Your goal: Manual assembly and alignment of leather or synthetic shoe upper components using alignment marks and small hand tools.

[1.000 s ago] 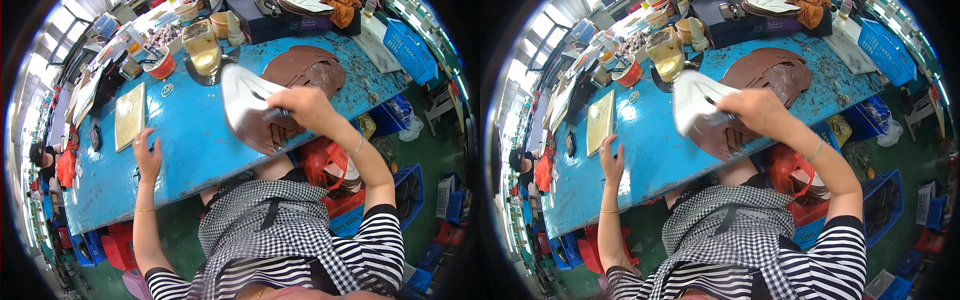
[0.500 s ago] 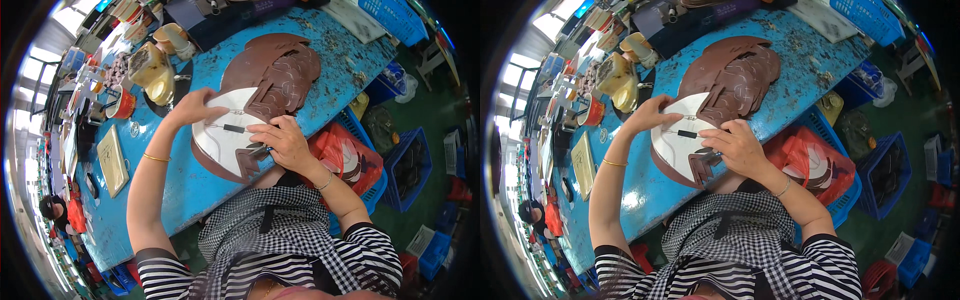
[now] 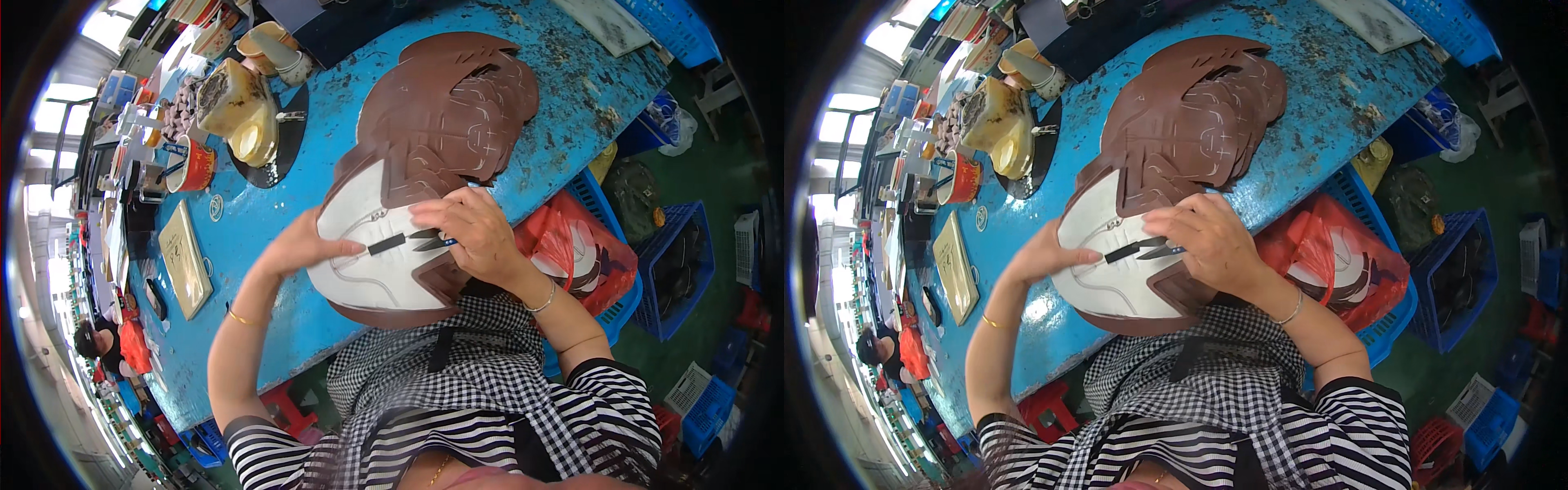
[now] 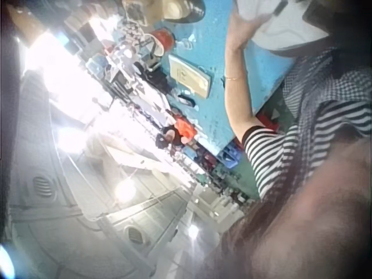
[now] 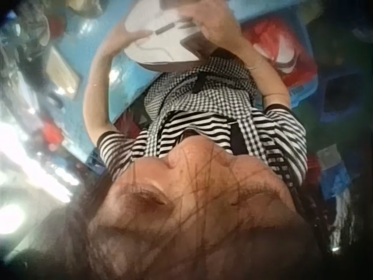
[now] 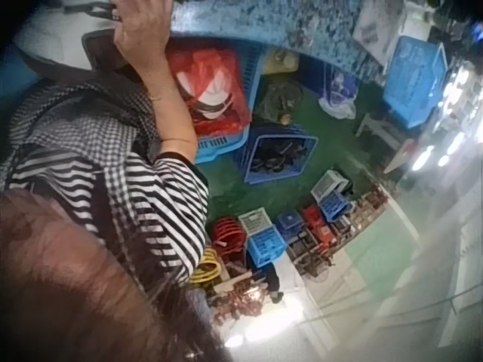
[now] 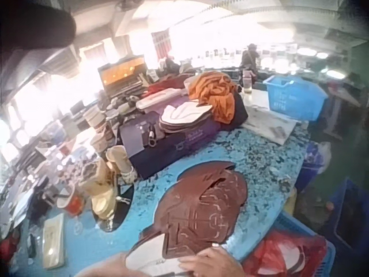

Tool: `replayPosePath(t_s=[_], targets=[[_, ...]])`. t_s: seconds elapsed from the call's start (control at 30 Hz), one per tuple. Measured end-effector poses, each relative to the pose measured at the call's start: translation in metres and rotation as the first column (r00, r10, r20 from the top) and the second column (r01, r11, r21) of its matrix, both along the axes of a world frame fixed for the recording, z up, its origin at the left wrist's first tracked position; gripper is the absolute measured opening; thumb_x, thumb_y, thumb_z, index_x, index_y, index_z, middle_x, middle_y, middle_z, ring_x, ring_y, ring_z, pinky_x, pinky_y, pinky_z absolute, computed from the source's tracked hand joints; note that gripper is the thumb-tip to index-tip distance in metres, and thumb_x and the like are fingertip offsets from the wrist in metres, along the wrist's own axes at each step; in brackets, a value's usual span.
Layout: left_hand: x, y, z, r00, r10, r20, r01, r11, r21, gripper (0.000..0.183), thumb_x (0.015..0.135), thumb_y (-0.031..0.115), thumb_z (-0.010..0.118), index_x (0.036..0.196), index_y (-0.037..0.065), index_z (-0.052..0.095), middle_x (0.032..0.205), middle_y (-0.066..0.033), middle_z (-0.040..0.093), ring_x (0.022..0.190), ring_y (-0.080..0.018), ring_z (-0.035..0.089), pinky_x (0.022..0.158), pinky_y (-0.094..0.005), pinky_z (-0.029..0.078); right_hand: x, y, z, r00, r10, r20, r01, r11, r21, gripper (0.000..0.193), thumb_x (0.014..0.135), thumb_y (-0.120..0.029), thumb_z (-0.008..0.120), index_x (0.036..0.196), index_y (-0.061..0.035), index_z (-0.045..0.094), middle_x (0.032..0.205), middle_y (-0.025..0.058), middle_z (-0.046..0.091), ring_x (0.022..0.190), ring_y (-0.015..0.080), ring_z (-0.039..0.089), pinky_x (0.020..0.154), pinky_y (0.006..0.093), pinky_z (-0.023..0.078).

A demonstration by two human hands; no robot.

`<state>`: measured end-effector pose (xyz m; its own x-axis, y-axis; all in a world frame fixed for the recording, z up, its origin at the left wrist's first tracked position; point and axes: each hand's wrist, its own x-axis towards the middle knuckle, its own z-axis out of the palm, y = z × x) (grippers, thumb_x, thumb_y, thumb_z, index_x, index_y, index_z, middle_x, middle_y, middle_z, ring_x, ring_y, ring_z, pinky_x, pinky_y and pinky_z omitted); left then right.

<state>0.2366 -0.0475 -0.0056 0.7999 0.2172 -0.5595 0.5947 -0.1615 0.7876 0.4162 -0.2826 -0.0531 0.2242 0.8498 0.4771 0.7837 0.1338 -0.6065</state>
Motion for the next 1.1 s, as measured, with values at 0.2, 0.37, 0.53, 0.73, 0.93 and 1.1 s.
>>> replayPosePath(t_s=[0.2, 0.37, 0.53, 0.73, 0.93, 1.1], targets=[[-0.090, -0.057, -0.013, 0.782, 0.621, 0.047, -0.548, 0.722, -0.423, 0.084, 0.072, 0.009, 0.085, 0.143, -0.005, 0.041, 0.133, -0.0180, 0.059, 0.119, -0.0278, 0.061, 0.103, -0.0407, 0.049, -0.001, 0.009, 0.003, 0.987, -0.120, -0.105, 0.121, 0.993, -0.001, 0.053, 0.073, 0.007, 0.065, 0.124, -0.0030, 0.057, 0.116, 0.0157, 0.060, 0.102, 0.0349, 0.056, 0.089, 0.0435, 0.048], [-0.139, -0.072, -0.005, 0.395, 0.897, 0.199, -0.551, 0.405, -0.730, 0.084, 0.080, 0.004, 0.069, 0.152, -0.001, 0.026, 0.149, -0.0217, 0.042, 0.134, -0.0354, 0.049, 0.111, -0.0478, 0.042, -0.012, 0.014, 0.018, 0.980, -0.158, 0.119, 0.171, 0.979, -0.109, 0.057, 0.072, -0.006, 0.075, 0.126, -0.0040, 0.056, 0.120, 0.0111, 0.057, 0.104, 0.0332, 0.056, 0.090, 0.0466, 0.046], [-0.182, -0.089, -0.027, 0.111, 0.927, 0.359, -0.621, 0.347, -0.703, 0.065, 0.092, 0.011, 0.058, 0.150, -0.001, 0.031, 0.146, -0.0208, 0.047, 0.131, -0.0354, 0.051, 0.110, -0.0493, 0.044, -0.046, -0.011, 0.042, 0.963, 0.200, -0.182, -0.221, 0.970, -0.104, 0.067, 0.075, -0.024, 0.083, 0.132, -0.0032, 0.053, 0.134, 0.0158, 0.054, 0.120, 0.0323, 0.054, 0.104, 0.0423, 0.042], [-0.181, -0.141, -0.054, 0.340, 0.740, 0.581, -0.642, 0.634, -0.431, 0.085, 0.083, 0.020, 0.073, 0.152, 0.003, 0.026, 0.150, -0.0145, 0.042, 0.136, -0.0304, 0.045, 0.114, -0.0455, 0.039, -0.124, -0.012, 0.006, -0.157, -0.005, -0.988, -0.343, 0.938, 0.050, 0.061, 0.090, -0.022, 0.070, 0.140, 0.0007, 0.043, 0.133, 0.0166, 0.058, 0.122, 0.0263, 0.058, 0.102, 0.0426, 0.049], [-0.217, -0.137, -0.055, 0.274, 0.883, 0.382, -0.285, 0.454, -0.844, 0.127, 0.062, 0.035, 0.091, 0.157, 0.003, 0.012, 0.156, -0.0151, 0.032, 0.142, -0.0321, 0.037, 0.116, -0.0462, 0.033, -0.130, -0.006, 0.014, -0.294, -0.131, -0.947, -0.390, 0.921, -0.006, 0.055, 0.097, -0.029, 0.057, 0.140, 0.0021, 0.045, 0.133, 0.0178, 0.060, 0.121, 0.0296, 0.060, 0.103, 0.0447, 0.050], [-0.240, -0.152, -0.090, 0.210, 0.778, 0.593, -0.085, 0.618, -0.781, 0.119, 0.062, 0.039, 0.092, 0.153, 0.000, 0.026, 0.154, -0.0175, 0.038, 0.139, -0.0319, 0.042, 0.113, -0.0456, 0.038, -0.154, -0.012, 0.031, -0.309, -0.163, -0.937, -0.358, 0.933, -0.044, 0.061, 0.094, -0.028, 0.058, 0.146, -0.0029, 0.039, 0.138, 0.0170, 0.056, 0.124, 0.0300, 0.058, 0.105, 0.0459, 0.048]])
